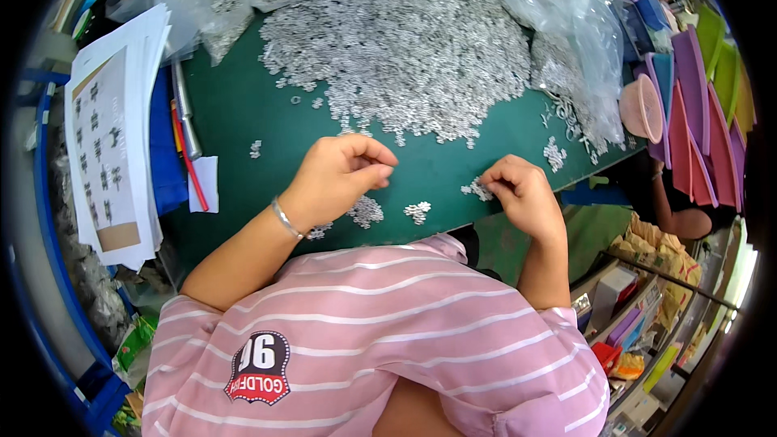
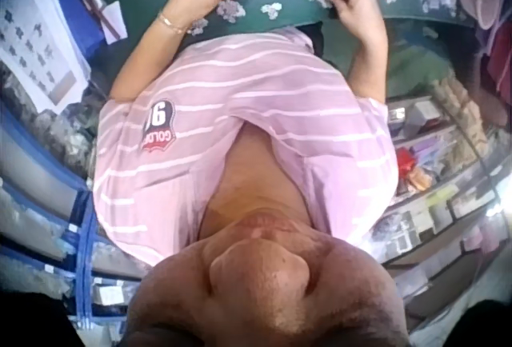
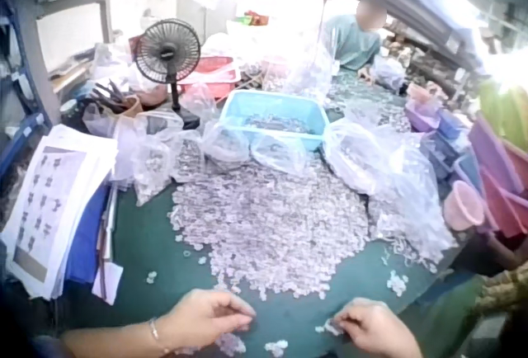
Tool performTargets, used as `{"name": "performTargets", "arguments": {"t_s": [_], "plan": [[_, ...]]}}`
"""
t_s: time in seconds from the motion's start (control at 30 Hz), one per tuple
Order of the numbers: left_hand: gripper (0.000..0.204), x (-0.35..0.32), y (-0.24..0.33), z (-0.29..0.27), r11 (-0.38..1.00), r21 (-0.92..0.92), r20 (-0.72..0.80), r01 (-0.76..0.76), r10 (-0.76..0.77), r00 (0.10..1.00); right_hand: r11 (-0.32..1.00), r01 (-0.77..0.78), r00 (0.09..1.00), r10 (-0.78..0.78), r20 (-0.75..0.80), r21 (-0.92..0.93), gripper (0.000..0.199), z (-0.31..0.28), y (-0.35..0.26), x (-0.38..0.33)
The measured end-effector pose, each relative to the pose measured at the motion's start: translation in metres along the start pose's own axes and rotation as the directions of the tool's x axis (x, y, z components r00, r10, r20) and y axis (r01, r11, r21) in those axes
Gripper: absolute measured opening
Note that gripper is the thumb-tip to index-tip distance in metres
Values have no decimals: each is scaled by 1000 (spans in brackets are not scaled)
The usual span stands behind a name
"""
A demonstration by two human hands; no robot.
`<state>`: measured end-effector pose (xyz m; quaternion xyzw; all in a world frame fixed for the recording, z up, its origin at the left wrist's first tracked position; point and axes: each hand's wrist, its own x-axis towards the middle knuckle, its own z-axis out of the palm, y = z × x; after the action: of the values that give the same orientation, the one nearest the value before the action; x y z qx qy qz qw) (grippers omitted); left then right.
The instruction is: The person picks up and joins small metal hardware components by hand while referring to a diagram, then gathers finished pieces into a pile on a workstation.
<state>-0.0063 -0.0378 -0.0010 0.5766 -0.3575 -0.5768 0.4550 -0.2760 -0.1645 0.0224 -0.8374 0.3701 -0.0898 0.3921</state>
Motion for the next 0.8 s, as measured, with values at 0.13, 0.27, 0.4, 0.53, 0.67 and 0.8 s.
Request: {"name": "performTargets", "arguments": {"t_s": [0.13, 0.27, 0.4, 0.53, 0.67, 0.8], "plan": [[14, -3, 2, -1, 954, -253, 45, 160, -154, 987, 999, 15, 998, -17, -53, -30, 10, 5, -10, 7], [13, -10, 2, -7, 945, -296, 18, 139, -140, 990, 975, 183, 966, -203, -163, -127, 17, 23, -20, 28], [14, -25, 4, -40, 948, -317, -143, 15, -64, 988, 955, 277, 943, -291, -161, -108, 22, 46, -28, 39], [15, -48, 3, -94, 974, -136, -500, -181, 90, 861, 965, 248, 943, -261, -209, -86, 22, 45, -25, 42], [14, -61, 3, -109, 989, 127, -587, -70, 132, 798, 956, 290, 930, -290, -224, -37, 18, 48, -30, 41], [13, -57, -15, -109, 955, 293, -550, 54, 121, 826, 952, 305, 920, -303, -247, -30, 15, 46, -33, 39]]}}
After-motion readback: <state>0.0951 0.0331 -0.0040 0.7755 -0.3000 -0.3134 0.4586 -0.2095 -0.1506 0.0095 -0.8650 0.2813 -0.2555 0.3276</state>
